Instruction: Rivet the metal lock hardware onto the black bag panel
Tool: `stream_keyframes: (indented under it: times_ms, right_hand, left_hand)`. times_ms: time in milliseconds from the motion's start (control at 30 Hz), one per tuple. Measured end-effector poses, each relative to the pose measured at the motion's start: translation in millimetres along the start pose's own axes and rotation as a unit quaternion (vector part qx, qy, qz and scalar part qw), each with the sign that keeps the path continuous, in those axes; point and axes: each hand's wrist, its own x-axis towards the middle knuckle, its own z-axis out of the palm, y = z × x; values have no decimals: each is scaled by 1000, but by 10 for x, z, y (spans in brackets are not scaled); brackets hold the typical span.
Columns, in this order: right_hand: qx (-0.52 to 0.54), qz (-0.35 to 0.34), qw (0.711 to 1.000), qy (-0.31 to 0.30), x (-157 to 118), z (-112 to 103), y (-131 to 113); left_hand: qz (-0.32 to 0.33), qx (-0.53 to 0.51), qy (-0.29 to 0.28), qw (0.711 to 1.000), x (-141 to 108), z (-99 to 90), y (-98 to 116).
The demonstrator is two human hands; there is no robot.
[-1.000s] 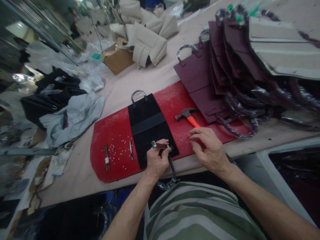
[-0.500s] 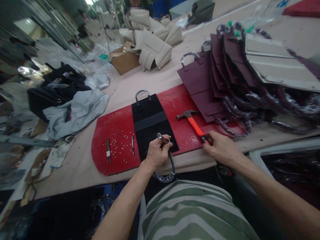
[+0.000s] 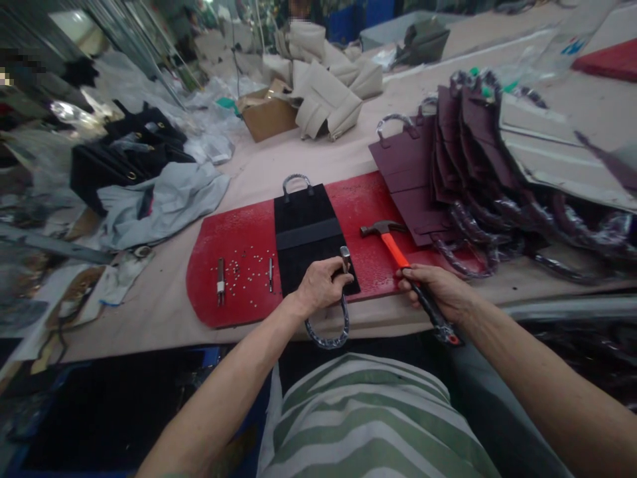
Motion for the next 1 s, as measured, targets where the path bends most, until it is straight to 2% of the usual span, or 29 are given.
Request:
stream_keyframes:
  times_ms: [267,367,433,500,600,667,733,833,933,1000]
  right_hand:
    - [-22,13,1000,-17,-19,37,-4]
    - [-54,-18,998,3,-54,97,-4]
    - [-90,-65,993,29,-147,147,-49]
    - [-167,-147,973,62,-307,200,-151]
    - [-287,-284,909,99,-608,275,-376]
    - [-325,-341,874,115,-776,313,-495]
    - [-350,-368,851,135,-873,332,-526]
    - [-361,-355,850,144,-873,310,-376]
    - [-346,-319,873,127,-760,225,-87]
    - [-332,-291,890,111,-677,149,112]
  left_hand:
    - [-2,-41,29,999,-67,59,-44]
    - [1,-37,39,999,-77,62,-17]
    - [2,-32,43,999,-72,57,4]
    - [4,-26,38,999,-56,43,25]
    - [1,-16,16,1000,-24,13,45]
    - [-8,-16,7,1000,-12,2,43]
    - [-12,-26,8,1000,-20,5,27]
    - [10,-39,43,998,-64,28,0]
    - [47,-22,105,993,-118,46,-18]
    - [51,-14,124,991,-147,52,-32]
